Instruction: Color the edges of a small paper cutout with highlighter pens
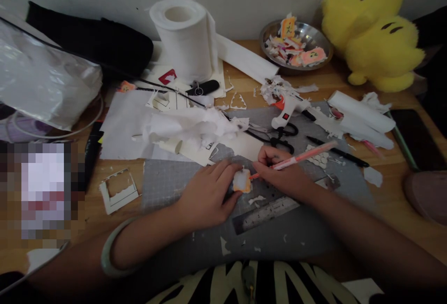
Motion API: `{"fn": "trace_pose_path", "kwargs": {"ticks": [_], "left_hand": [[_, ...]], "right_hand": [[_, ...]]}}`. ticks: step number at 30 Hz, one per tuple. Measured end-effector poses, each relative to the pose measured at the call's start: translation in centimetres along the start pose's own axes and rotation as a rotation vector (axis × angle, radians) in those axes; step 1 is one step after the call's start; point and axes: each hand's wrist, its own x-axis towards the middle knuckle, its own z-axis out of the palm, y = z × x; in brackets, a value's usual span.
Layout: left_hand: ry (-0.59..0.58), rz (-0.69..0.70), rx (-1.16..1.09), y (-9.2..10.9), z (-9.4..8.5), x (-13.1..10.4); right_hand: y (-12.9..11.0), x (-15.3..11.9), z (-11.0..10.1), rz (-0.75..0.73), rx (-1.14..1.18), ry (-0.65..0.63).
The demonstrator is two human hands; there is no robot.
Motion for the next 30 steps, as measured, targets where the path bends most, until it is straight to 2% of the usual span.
{"fn": "trace_pose_path", "kwargs": {"ticks": [4, 8, 12, 16, 20, 24, 28, 30], "left_hand": [[-0.022, 0.019, 0.005, 0.01, -0.14, 0.13], [-0.032, 0.024, 0.013, -0.08, -0.17, 0.09], [-0.029, 0.027, 0.017, -0.10, -0.14, 0.01], [-0.029, 0.023, 0.016, -0.07, -0.12, 0.02], [-0.034, 0.025, 0.005, -0.04, -0.21, 0.10], [-0.035, 0.017, 0.001, -0.01, -0.25, 0.10], [-0.041, 0.015, 0.008, 0.04, -0.28, 0.07], [-0.042, 0.014, 0.014, 0.05, -0.31, 0.09]], "right_hand": [[0.17, 0.00, 0.15, -0.030, -0.045, -0.048], [0.26, -0.05, 0.12, -0.018, -0.031, 0.040], [0.16, -0.10, 0.03, -0.041, -0.048, -0.061], [0.14, -0.10, 0.05, -0.001, -0.040, 0.050], [0.18, -0.08, 0.09, -0.016, -0.032, -0.041], [0.25, -0.06, 0.12, 0.008, -0.044, 0.047], [0.33, -0.01, 0.09, -0.019, -0.047, -0.030], [0.34, 0.00, 0.09, -0.015, -0.046, 0.005]]}}
